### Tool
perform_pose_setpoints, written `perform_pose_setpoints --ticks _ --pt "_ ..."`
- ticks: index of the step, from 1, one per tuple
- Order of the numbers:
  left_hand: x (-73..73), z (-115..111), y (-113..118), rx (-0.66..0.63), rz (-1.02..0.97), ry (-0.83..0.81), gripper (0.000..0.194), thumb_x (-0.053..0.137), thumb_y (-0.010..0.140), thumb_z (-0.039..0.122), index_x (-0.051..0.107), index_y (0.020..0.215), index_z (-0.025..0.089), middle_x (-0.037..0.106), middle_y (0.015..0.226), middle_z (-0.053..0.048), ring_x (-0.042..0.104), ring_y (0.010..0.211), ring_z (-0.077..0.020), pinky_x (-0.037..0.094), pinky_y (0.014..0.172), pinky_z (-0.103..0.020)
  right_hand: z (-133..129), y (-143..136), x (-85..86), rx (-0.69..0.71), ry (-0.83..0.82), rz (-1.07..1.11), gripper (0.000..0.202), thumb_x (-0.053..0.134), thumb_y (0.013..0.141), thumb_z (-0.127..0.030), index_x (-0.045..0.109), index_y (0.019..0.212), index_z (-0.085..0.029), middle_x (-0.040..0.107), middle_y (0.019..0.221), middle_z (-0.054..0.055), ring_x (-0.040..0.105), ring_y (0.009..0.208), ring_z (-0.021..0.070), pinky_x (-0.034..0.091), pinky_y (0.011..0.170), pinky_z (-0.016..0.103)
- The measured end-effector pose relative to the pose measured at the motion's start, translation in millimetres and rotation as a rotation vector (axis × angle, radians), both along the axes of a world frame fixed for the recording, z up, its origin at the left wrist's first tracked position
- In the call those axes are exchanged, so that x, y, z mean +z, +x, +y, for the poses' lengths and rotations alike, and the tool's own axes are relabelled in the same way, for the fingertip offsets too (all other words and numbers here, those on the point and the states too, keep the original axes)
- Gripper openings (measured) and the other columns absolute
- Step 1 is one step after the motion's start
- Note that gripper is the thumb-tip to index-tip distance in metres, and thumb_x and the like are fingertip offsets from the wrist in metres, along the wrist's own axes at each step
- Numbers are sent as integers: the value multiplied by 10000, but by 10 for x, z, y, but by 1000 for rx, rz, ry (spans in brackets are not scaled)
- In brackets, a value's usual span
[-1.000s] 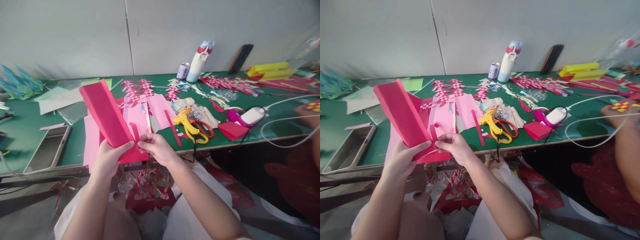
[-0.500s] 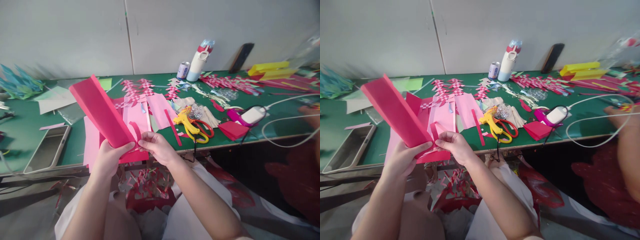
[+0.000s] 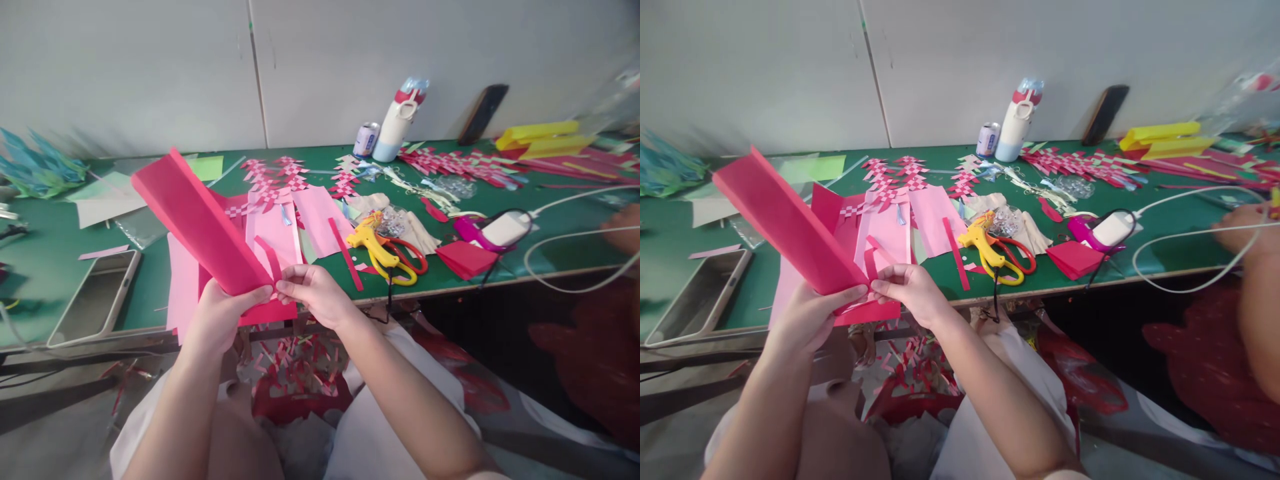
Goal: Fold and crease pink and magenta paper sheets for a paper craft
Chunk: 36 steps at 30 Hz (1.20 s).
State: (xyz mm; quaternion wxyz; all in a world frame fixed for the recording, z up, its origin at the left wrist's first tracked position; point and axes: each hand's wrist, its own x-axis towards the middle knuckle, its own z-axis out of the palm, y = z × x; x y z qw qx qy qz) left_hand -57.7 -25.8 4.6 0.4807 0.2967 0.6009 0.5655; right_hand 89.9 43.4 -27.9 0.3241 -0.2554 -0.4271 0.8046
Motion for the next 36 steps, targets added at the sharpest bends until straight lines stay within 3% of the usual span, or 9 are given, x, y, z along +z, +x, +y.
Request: perform_pose_setpoints --ticks 17,23,29,36 --pt "28 15 31 61 -16 14 364 858 508 176 687 823 119 731 735 -53 703 693 -215 588 693 -322 13 29 -23 7 58 51 249 813 651 -325 636 736 -173 643 667 -37 621 642 84 510 700 237" --pt "21 24 18 58 -16 -2 353 866 504 183 678 797 122 718 702 -41 691 659 -188 580 659 -285 24 43 -25 12 81 2 242 812 646 -315 655 757 -169 645 663 -31 603 632 86 489 671 233" --pt "35 28 35 50 -40 -5 383 868 498 191 685 825 115 731 739 -59 696 685 -207 586 688 -323 13 48 36 6 116 -60 283 816 623 -375 645 696 -161 626 625 -26 572 598 94 477 656 253" --pt "34 89 -12 112 -84 -14 378 877 473 178 665 780 114 714 706 -34 681 658 -166 571 659 -268 70 76 43 -25 139 -70 261 799 647 -344 633 710 -153 608 618 -29 556 593 89 455 658 246"
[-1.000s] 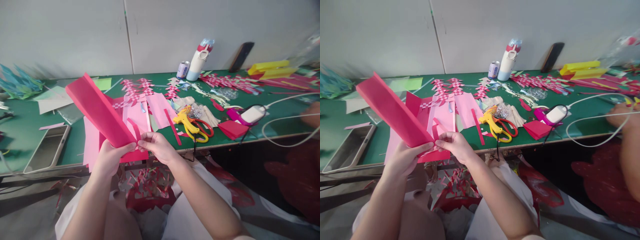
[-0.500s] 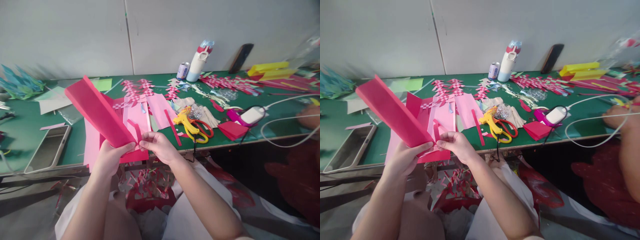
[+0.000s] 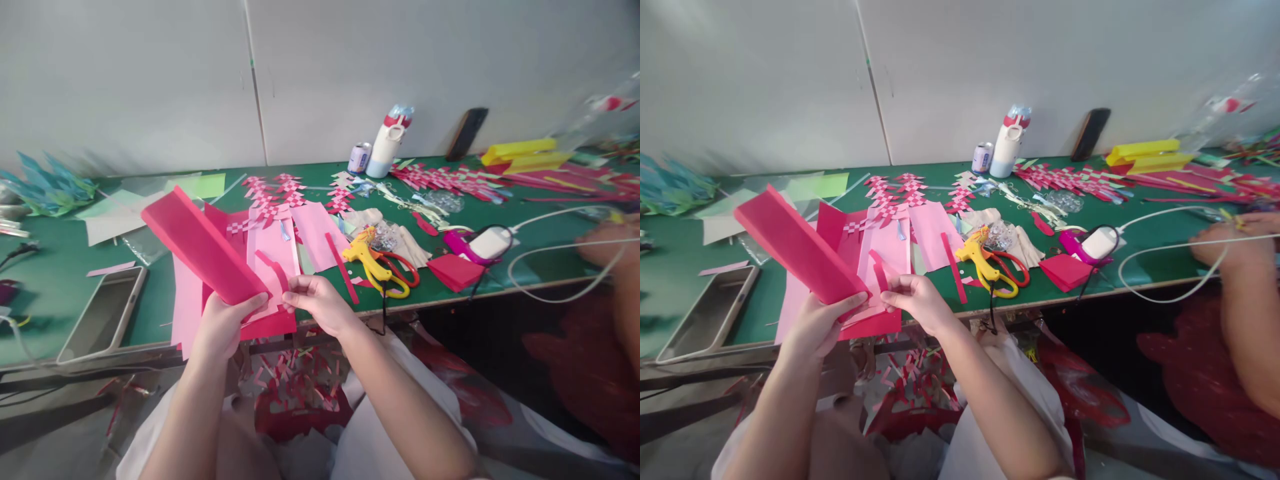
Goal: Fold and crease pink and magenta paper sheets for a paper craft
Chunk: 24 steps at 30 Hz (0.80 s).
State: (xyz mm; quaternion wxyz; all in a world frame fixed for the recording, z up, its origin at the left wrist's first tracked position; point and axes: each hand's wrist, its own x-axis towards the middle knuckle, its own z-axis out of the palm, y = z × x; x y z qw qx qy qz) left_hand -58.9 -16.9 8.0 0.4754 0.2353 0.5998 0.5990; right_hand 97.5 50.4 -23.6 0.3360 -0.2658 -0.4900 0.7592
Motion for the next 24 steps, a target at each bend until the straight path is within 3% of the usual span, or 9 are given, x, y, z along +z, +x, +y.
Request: perform_pose_setpoints --ticks 5,11,14,19,24 --pt "26 33 0 -47 -32 -25 399 869 484 190 673 819 99 724 742 -51 694 700 -185 586 692 -290 108 129 91 -102 28 -98 273 796 640 -351 635 761 -166 635 706 -18 599 678 120 473 727 280" --pt "57 48 -3 -82 -34 -91 419 851 549 287 678 887 110 753 843 -105 717 736 -226 597 678 -331 439 230 389 -221 133 -141 313 755 685 -347 696 947 -186 698 975 55 611 1004 193 439 925 342" --pt "47 51 -35 -67 -34 -117 426 843 577 314 669 918 127 756 881 -118 725 765 -242 598 668 -329 726 189 554 -236 188 -111 277 747 679 -331 697 914 -194 702 967 43 616 978 171 426 936 324" --pt "38 44 -57 -92 16 -99 482 826 611 345 651 995 111 749 952 -143 724 832 -267 596 713 -355 1250 76 784 -307 258 -114 229 763 639 -302 657 796 -173 661 795 1 590 770 119 441 850 302" --pt "82 25 -36 -116 33 -82 469 807 633 361 656 999 110 745 968 -146 717 873 -275 593 719 -354 1438 132 1012 -329 351 -76 210 752 669 -313 648 789 -178 648 817 10 592 845 134 448 841 289"
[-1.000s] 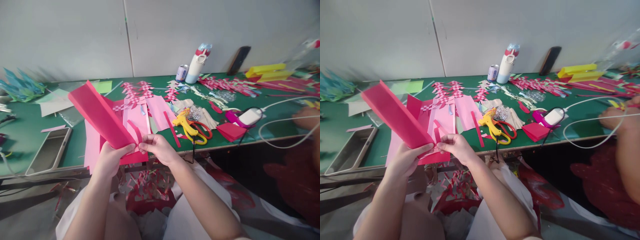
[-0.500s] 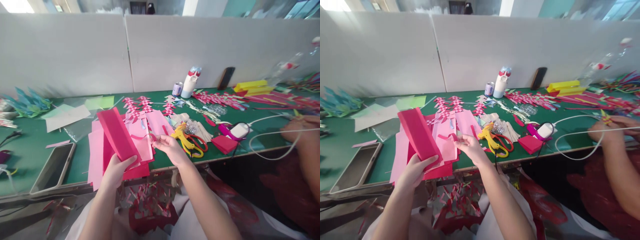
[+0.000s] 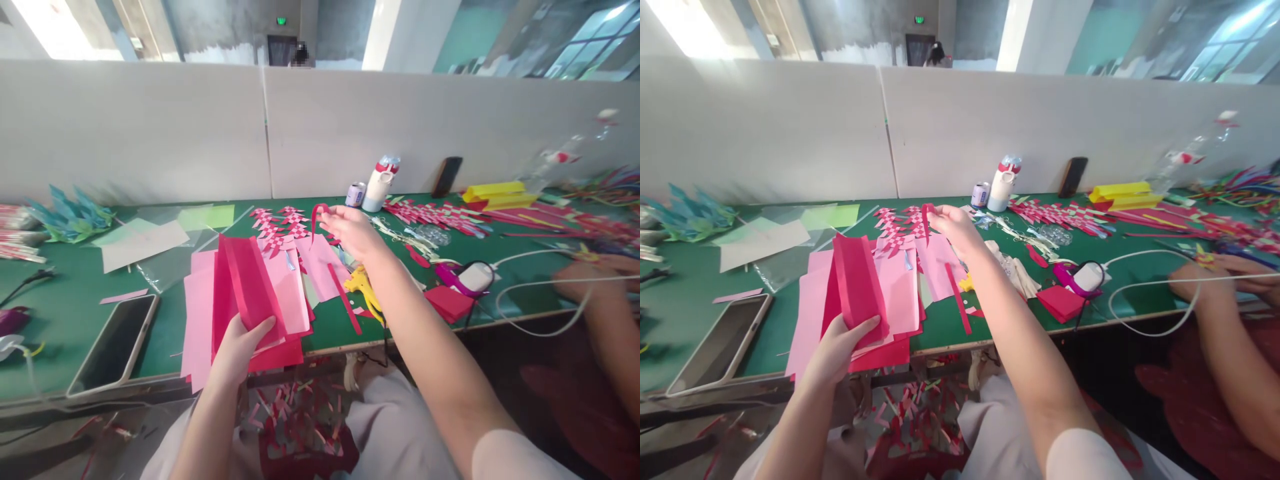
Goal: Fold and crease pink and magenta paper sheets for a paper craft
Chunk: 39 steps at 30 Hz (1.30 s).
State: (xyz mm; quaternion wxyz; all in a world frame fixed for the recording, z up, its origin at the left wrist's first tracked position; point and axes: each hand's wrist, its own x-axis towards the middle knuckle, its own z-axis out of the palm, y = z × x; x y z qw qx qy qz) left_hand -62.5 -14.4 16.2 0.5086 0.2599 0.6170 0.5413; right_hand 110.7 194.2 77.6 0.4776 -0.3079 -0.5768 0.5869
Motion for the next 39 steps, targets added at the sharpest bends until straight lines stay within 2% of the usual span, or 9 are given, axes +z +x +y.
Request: perform_pose_setpoints --ticks 4,6,10,12,19,27,32,35,39 --pt "36 -10 20 -27 -27 17 461 799 648 346 646 1017 115 739 996 -151 716 878 -280 598 718 -364 -185 230 -110 -69 25 -201 258 690 720 -353 660 904 -174 661 879 28 589 787 128 464 751 269" --pt "19 -3 21 -39 -43 26 458 803 645 336 641 1018 125 739 994 -144 721 840 -270 601 725 -375 -355 369 -296 -142 16 -539 269 635 753 -378 652 909 -159 647 785 20 565 661 117 447 628 246" --pt "-69 31 25 -35 -39 27 450 826 605 320 648 972 127 749 925 -124 726 763 -254 610 699 -378 -756 574 -684 -162 -27 -744 247 613 764 -351 652 885 -139 647 706 31 562 569 129 398 531 236" --pt "-99 44 35 -48 -52 38 445 827 601 317 652 961 124 751 905 -118 725 761 -252 612 691 -373 -951 616 -794 -151 -33 -825 205 581 791 -342 642 766 -147 645 652 29 570 555 134 390 535 237" --pt "-93 47 84 -77 -64 46 360 818 619 273 667 914 134 753 844 -89 723 729 -229 613 665 -343 -1405 571 -833 -211 -26 -1053 289 477 880 -316 616 680 -161 704 729 65 630 635 160 397 613 251" --pt "-119 41 104 -146 -42 30 455 821 612 339 653 975 121 752 901 -112 722 776 -246 608 684 -362 -1460 523 -795 -286 125 -1252 371 487 897 -336 609 600 -151 678 688 138 646 709 244 343 591 289" --pt "-102 -4 114 -231 18 22 440 808 625 382 667 949 119 750 927 -118 716 823 -252 583 734 -352 -1302 404 -604 -319 215 -1213 342 519 881 -346 621 616 -155 677 689 128 653 751 250 373 627 292" --pt "-106 -22 115 -278 59 6 469 805 628 385 662 992 126 748 938 -115 709 837 -261 567 748 -364 -1153 239 -558 -245 238 -1079 240 553 864 -395 663 804 -191 710 788 46 658 755 178 417 650 247" --pt "-125 -49 105 -383 181 -12 432 741 698 419 654 1022 147 742 965 -106 700 852 -261 549 736 -357 -969 1 -670 -3 13 -556 412 488 863 -556 633 838 -171 663 719 30 604 568 131 442 539 235"
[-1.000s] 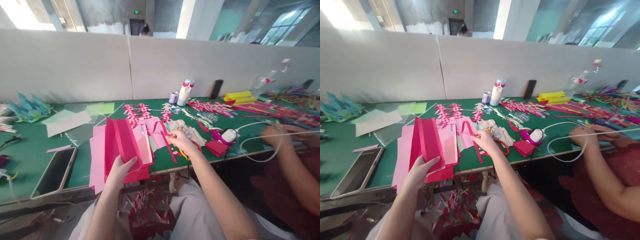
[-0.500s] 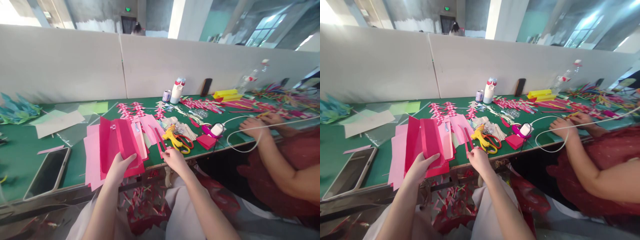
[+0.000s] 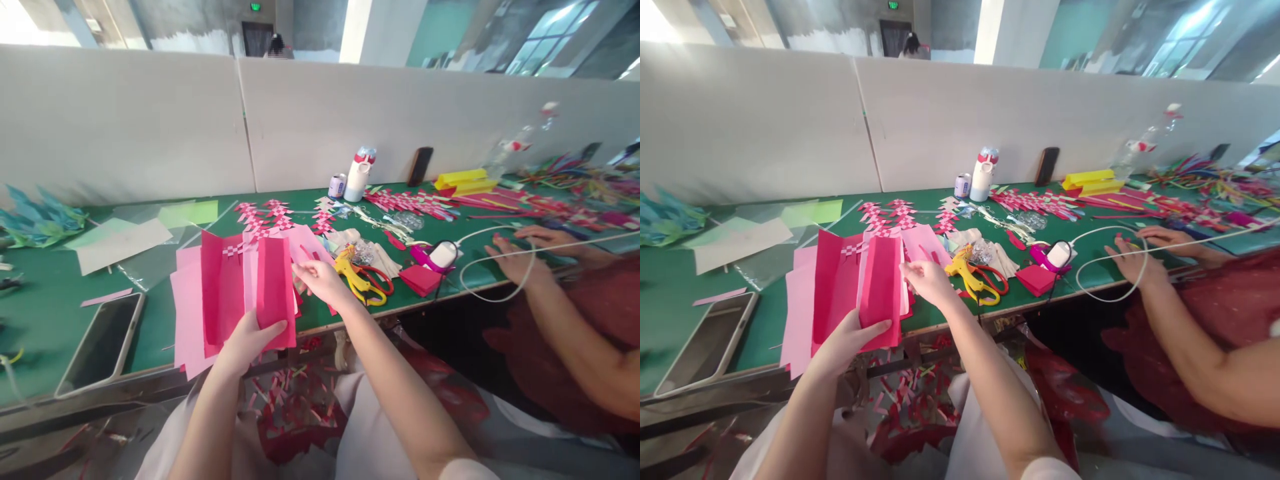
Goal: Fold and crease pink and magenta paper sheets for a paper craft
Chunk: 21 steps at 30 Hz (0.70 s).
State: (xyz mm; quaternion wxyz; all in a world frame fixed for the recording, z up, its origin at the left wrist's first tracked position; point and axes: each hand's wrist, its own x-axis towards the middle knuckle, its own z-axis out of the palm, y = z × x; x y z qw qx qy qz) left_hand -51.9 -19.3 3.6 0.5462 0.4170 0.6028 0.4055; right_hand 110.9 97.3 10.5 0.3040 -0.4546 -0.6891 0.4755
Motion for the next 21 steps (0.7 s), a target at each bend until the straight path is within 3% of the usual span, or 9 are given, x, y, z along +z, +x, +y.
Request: perform_pose_setpoints --ticks 2,5,8,16,19,21 --pt "-2 -22 -2 -41 29 2 427 722 715 423 649 1045 162 737 991 -96 694 876 -257 542 744 -347 57 -83 -72 -24 -81 198 400 570 800 -562 620 843 -168 612 667 7 562 521 121 437 505 235" --pt "19 -43 2 -52 42 -2 424 727 700 445 653 1017 173 736 914 -78 689 858 -254 538 719 -331 90 -136 -118 -50 -119 319 348 661 728 -503 611 795 -165 574 647 -15 539 537 114 440 525 235" --pt "54 -15 -6 -10 17 28 374 720 696 482 654 894 171 710 810 -60 677 800 -226 533 685 -300 86 -122 -94 44 -116 252 318 666 727 -469 628 765 -155 591 667 -9 547 595 121 425 563 236" --pt "34 115 -171 418 -207 204 391 785 656 418 661 917 153 708 821 -33 647 699 -128 532 668 -229 54 -104 15 504 20 8 288 634 799 -419 663 730 -141 630 688 -13 554 664 125 398 641 241" --pt "53 100 -220 468 -209 187 342 824 613 370 678 834 154 711 762 -21 648 667 -124 521 625 -206 10 -125 61 557 57 -53 265 574 857 -384 693 789 -156 682 754 2 598 716 144 408 663 250" --pt "77 83 -225 481 -212 174 314 838 592 358 682 772 154 708 712 -17 648 643 -124 517 603 -201 -36 -142 96 511 115 -98 241 564 871 -359 695 799 -171 698 777 10 622 743 153 419 673 256"
